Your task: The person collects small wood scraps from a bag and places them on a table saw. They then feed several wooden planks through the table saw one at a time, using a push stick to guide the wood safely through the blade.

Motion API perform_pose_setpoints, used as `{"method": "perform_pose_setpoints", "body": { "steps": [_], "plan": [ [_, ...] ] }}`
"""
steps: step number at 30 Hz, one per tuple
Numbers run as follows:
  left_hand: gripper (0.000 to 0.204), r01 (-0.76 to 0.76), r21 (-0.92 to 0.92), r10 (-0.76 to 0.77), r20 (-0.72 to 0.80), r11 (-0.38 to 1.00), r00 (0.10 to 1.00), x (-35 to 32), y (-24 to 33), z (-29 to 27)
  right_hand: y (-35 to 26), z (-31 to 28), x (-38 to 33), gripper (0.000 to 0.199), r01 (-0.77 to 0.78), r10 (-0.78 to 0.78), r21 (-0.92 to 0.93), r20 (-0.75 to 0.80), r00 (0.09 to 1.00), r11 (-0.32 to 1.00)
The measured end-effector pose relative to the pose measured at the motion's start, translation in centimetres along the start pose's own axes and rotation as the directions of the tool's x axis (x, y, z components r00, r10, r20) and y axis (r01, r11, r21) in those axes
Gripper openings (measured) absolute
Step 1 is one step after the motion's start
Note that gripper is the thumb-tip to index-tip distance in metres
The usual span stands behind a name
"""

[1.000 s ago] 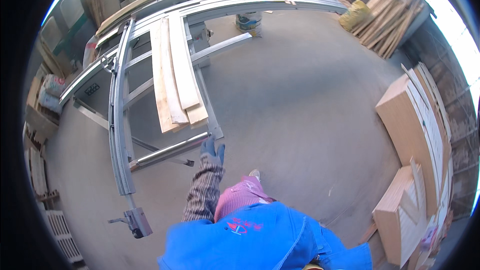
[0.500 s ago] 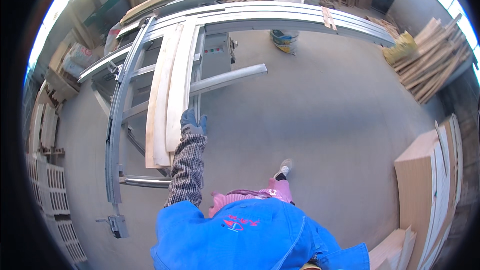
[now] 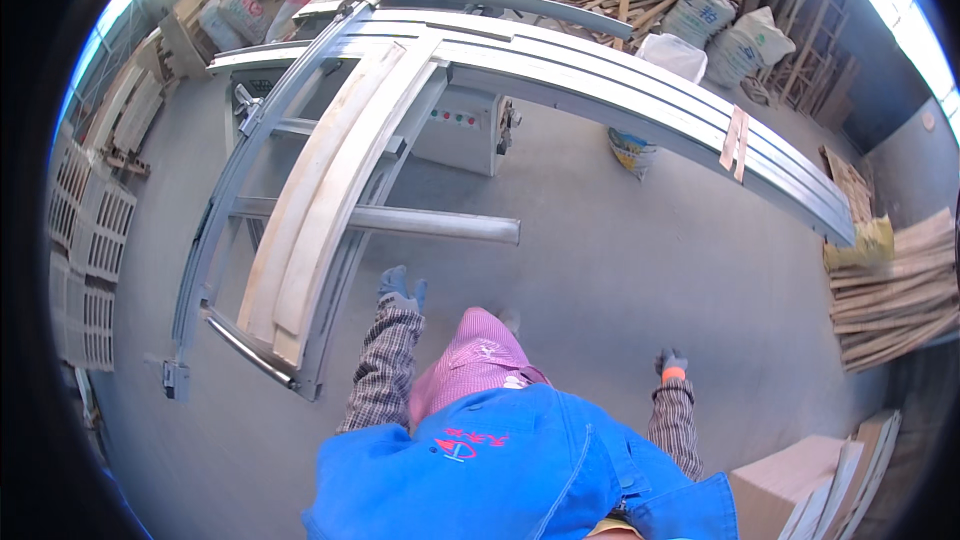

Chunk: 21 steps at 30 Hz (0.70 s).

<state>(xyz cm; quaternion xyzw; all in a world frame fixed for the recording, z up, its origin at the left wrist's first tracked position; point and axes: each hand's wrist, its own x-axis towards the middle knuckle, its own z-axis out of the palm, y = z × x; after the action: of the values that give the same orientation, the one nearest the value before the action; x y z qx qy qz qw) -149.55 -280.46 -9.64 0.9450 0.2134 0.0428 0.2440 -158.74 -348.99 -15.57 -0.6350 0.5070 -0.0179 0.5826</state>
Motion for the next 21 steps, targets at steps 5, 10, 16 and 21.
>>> {"method": "perform_pose_setpoints", "body": {
  "steps": [5,10,16,21],
  "plan": [
    [0.077,0.088,0.18,-0.055,-0.178,0.98,0.982,7.1,5.8,5.2,-15.2,13.1,5.4,0.022,0.152,-0.175,0.096,0.312,0.934,0.984],
    [0.098,0.674,0.1,-0.675,-0.027,0.732,0.737,14.6,19.8,0.1,-24.0,19.6,9.4,0.018,0.117,-0.134,0.067,0.368,0.92,0.991],
    [0.105,0.931,0.123,-0.923,-0.141,0.343,0.358,17.4,19.8,2.4,-32.7,29.0,15.5,0.021,0.108,-0.068,-0.048,0.515,0.855,0.993],
    [0.1,0.94,-0.335,-0.997,-0.062,0.073,0.055,17.1,22.4,3.2,-40.9,39.1,19.1,0.023,0.256,-0.074,-0.19,0.649,0.757,0.948]
  ]
}}
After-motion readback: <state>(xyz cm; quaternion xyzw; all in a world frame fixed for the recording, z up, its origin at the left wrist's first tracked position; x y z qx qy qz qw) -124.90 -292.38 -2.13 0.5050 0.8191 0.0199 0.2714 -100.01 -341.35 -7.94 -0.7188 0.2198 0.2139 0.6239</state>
